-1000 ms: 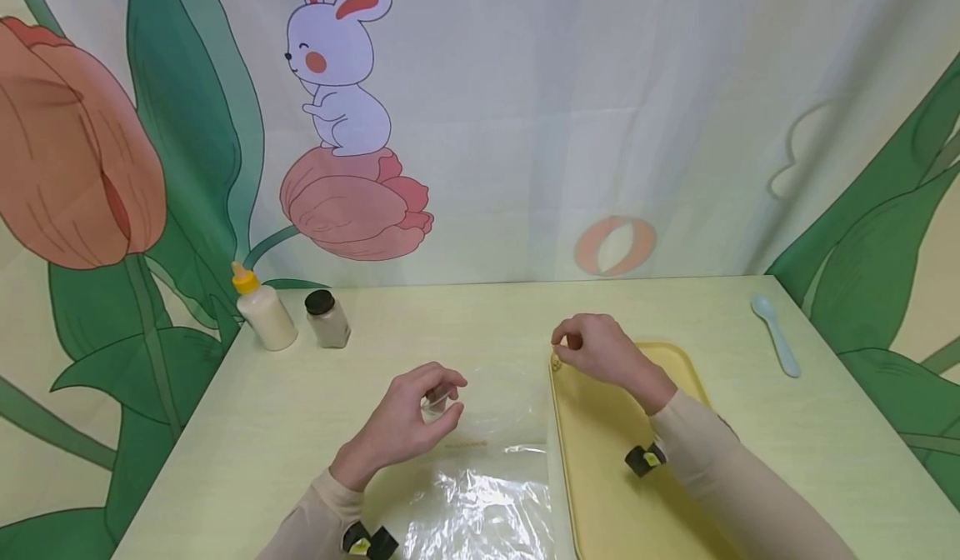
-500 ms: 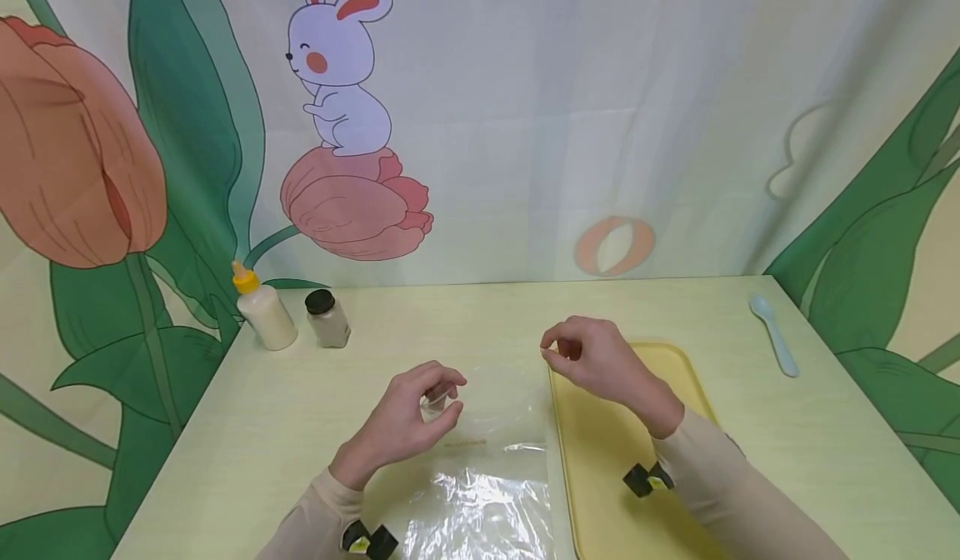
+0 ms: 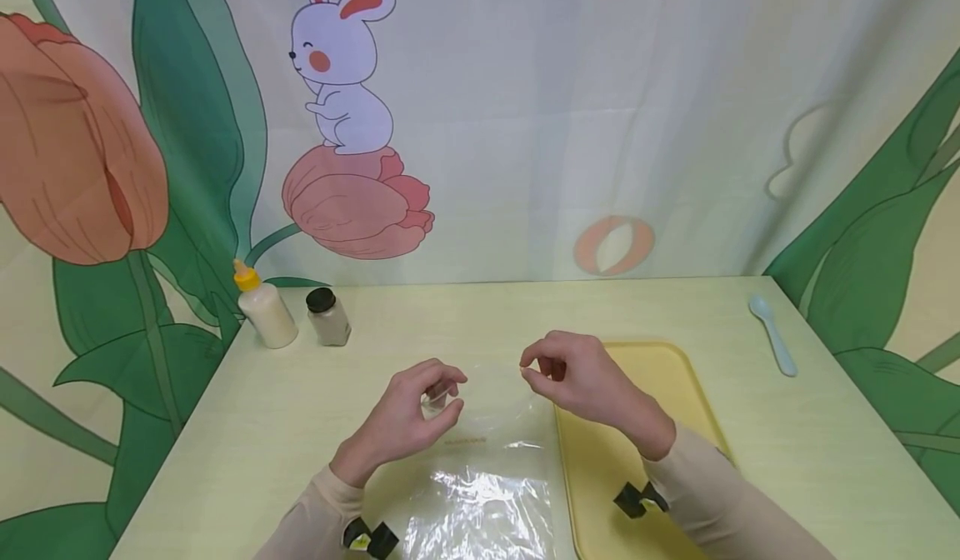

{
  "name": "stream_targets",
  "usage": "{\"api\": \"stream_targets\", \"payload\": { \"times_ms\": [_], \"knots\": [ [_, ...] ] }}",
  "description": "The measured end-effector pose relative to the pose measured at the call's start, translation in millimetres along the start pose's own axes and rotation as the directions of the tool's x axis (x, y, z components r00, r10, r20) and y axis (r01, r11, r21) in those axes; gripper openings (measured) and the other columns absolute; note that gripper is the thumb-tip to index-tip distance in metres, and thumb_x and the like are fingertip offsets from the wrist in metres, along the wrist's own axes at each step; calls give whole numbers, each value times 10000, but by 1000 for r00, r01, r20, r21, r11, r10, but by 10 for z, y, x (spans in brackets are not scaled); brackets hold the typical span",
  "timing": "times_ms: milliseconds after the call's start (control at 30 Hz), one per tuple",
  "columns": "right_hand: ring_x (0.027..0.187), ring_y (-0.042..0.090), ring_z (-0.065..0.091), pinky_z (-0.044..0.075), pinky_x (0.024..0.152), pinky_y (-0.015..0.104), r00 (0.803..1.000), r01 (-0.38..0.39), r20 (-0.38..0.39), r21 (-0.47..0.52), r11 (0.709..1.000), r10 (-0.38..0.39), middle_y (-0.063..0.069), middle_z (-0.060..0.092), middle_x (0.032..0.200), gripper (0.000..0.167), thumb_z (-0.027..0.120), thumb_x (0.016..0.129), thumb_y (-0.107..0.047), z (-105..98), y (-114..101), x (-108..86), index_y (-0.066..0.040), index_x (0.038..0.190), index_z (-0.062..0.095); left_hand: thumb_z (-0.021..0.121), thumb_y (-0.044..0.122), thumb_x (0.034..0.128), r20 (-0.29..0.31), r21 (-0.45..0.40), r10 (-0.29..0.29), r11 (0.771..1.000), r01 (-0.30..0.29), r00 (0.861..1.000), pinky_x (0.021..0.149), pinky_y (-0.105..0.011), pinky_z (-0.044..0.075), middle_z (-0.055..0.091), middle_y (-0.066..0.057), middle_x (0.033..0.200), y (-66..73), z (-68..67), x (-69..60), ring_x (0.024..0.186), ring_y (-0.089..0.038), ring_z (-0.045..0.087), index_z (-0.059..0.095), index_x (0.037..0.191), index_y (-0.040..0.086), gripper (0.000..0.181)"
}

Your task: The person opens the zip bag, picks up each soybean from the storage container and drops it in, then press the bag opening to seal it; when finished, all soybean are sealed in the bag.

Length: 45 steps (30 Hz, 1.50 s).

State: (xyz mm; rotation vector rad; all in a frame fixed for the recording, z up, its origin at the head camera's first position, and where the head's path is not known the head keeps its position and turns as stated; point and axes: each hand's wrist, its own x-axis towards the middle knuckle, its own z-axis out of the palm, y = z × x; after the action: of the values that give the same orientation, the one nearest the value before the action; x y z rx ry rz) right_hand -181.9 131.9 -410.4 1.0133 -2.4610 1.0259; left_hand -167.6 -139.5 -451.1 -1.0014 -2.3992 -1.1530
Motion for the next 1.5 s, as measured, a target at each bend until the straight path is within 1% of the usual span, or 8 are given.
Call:
{"api": "stream_targets", "payload": {
  "times_ms": [200, 400, 600, 767, 900, 1133, 1333, 1500],
  "knots": [
    [563, 53, 440, 403, 513, 189, 1000, 5, 10, -9, 1000, -5, -108, 479, 665, 51, 735, 840, -168, 40, -29, 6, -133, 874, 720, 678, 81, 831, 8, -4, -8, 1000, 8, 1000, 631, -217, 458, 590, 36, 810, -14, 7, -3, 698, -45, 503, 654, 1018, 137, 197],
    [566, 21, 425, 408, 514, 190, 1000, 0, 3, -24, 1000, 0, -108, 481, 670, 98, 763, 817, -149, 37, -42, 10, -123, 900, 717, 682, 85, 831, 9, -4, -14, 1000, 15, 1000, 630, -216, 456, 596, 24, 813, -15, 4, 1, 700, -44, 503, 654, 1020, 141, 199],
    [564, 50, 446, 410, 512, 189, 1000, -4, 4, -16, 1000, 4, -107, 487, 672, 92, 753, 817, -125, 25, -36, 10, -105, 901, 720, 684, 89, 831, 9, 0, -19, 1000, 19, 1000, 630, -215, 457, 584, 57, 816, -7, 0, 2, 700, -42, 503, 654, 1021, 143, 200],
    [563, 50, 445, 412, 514, 191, 1000, 2, -20, -21, 1000, -2, -103, 491, 663, 87, 751, 813, -103, 5, -11, 10, -112, 894, 722, 686, 89, 828, 9, 4, -19, 1000, 19, 1000, 633, -215, 458, 586, 54, 817, -6, 0, 5, 702, -49, 506, 656, 1021, 140, 202],
    [566, 31, 434, 411, 519, 189, 999, 0, -38, -25, 1000, -1, -94, 498, 659, 83, 746, 817, -94, -15, 28, 20, -120, 894, 728, 683, 84, 826, 3, 6, -9, 1000, 9, 1000, 631, -214, 456, 587, 49, 813, -11, 5, 3, 700, -53, 505, 656, 1019, 134, 201],
    [568, 32, 432, 411, 530, 199, 999, -24, -41, -36, 999, 23, -88, 501, 659, 69, 727, 838, -95, -36, 138, 45, -126, 900, 730, 675, 77, 826, -5, 11, 4, 1000, -4, 1000, 632, -213, 458, 577, 80, 821, -10, 7, -2, 696, -50, 507, 656, 1016, 124, 196],
    [571, 44, 428, 409, 536, 213, 997, -66, -36, -54, 996, 64, -83, 492, 655, 59, 718, 844, -100, -40, 263, 67, -131, 894, 726, 682, 83, 823, -6, 12, 2, 1000, -2, 1000, 631, -215, 459, 582, 73, 820, 0, -3, 2, 697, -50, 509, 655, 1017, 131, 202],
    [565, 62, 436, 405, 538, 220, 993, -117, -17, -66, 991, 116, -78, 487, 644, 50, 715, 848, -111, -33, 373, 73, -125, 895, 726, 679, 79, 824, -6, 6, 0, 1000, 0, 1000, 635, -217, 462, 588, 65, 825, -7, -2, -2, 700, -53, 513, 656, 1018, 133, 203]
  ]
}}
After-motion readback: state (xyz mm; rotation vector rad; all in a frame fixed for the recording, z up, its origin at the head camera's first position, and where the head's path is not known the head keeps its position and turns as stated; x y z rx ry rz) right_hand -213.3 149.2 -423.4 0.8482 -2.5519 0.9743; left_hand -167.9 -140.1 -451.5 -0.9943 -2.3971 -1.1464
